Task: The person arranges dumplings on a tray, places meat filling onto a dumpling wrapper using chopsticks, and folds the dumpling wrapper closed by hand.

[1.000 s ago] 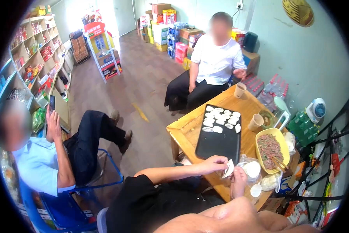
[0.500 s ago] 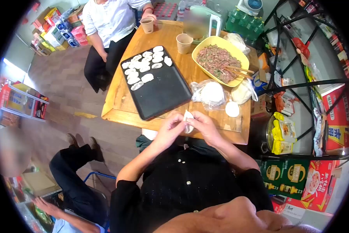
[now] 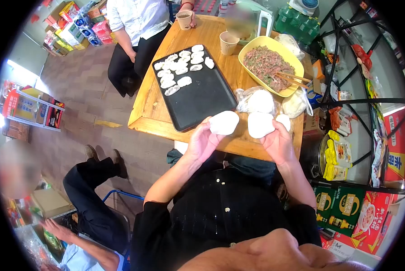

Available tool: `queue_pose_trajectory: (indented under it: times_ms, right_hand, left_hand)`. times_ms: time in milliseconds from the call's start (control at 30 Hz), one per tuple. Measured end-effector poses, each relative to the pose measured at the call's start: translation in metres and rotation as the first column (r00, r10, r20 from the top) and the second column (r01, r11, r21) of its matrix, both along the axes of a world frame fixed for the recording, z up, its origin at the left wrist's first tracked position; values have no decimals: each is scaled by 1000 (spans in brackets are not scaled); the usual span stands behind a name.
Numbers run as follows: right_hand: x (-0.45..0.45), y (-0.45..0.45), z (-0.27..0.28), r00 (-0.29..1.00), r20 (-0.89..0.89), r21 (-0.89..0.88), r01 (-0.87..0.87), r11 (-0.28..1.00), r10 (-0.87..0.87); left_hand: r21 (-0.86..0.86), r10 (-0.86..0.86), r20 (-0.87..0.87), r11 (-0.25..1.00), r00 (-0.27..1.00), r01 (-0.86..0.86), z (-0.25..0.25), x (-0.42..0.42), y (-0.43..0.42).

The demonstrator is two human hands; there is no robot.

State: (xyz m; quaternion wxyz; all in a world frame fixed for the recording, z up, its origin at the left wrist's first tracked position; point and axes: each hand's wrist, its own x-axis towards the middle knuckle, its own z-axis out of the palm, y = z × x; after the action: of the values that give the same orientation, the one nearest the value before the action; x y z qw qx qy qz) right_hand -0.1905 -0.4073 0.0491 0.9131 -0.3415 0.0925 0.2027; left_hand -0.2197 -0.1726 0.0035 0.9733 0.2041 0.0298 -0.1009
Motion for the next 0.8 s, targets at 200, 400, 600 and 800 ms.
queue_pose_trajectory:
  times_ms: [200,400,600,800]
  right_hand:
    - [61,-7,-20,992,-21,10,125,992,-125]
    - [53,-32,-13,981,-118,-7,153,988,-153]
    - [48,-38,-12,988,-101,124,128,984,-116]
    - [39,-32,7,992,-23,-185,120,975,-126]
  left_hand:
    - [-10,41,23,999,999,-41,-13,1,11]
    - [-1,19,19,1000,1000,-19,-6,-1,8]
    - [-45,-50,23,998,998,51,-12,2,1]
    - [-21,-43,-41,999,998,42,4,-4,-3]
